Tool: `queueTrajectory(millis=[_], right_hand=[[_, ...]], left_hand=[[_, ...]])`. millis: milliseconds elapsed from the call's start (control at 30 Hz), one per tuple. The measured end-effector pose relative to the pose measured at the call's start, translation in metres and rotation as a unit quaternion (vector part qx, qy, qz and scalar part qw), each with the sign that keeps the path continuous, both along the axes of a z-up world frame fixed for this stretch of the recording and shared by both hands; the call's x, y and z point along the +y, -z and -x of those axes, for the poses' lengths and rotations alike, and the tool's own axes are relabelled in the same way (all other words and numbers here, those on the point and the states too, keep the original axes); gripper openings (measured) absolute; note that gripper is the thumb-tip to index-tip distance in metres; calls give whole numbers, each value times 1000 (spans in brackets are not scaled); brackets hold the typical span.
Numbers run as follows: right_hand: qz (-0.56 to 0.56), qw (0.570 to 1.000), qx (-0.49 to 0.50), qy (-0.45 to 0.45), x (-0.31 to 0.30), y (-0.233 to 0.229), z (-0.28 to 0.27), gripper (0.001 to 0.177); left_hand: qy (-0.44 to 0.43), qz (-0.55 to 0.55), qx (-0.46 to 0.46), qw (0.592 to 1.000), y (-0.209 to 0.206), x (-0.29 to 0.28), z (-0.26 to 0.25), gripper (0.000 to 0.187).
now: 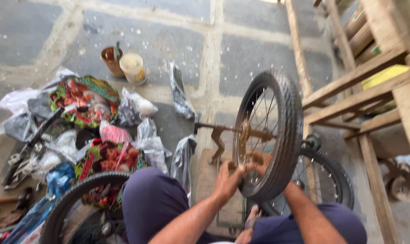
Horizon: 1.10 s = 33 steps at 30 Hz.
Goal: The person sits on the floor and uses a spoke wrench to tighten the nipples on a bicycle wheel mounted in a truing stand. They repeatedly rotate the wheel to check alignment and continue adjusting the spokes.
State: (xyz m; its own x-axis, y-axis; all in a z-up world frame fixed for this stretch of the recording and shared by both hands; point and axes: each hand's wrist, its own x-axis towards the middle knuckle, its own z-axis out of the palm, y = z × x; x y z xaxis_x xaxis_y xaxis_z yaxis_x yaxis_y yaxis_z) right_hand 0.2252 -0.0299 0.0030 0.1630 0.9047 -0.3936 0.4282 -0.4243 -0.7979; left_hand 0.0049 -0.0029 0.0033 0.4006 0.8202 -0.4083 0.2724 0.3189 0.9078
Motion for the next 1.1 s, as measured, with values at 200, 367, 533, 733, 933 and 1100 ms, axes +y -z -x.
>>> queueTrajectory(millis=[200, 367, 533, 733, 933, 1100], right_hand=[[-140, 977, 151, 56, -12, 33, -41, 46], [-111, 992, 5, 65, -19, 18, -18, 45], [-123, 984, 67, 110, -4, -26, 34, 40], [-115, 983, -108, 91, 4, -57, 64, 41], [-142, 975, -160, 66, 6, -69, 79, 37], [-205, 975, -21, 79, 6, -34, 71, 25]], left_hand=[[-45, -55, 28, 997, 23, 1, -5, 66], [12, -4, -50, 999, 14, 3, -2, 73], [38, 67, -30, 997, -3, 4, 4, 80], [32, 54, -40, 997, 1, 3, 4, 78], [33, 41, -21, 998, 6, 2, 2, 76], [28, 51, -44, 997, 3, 3, 3, 77]])
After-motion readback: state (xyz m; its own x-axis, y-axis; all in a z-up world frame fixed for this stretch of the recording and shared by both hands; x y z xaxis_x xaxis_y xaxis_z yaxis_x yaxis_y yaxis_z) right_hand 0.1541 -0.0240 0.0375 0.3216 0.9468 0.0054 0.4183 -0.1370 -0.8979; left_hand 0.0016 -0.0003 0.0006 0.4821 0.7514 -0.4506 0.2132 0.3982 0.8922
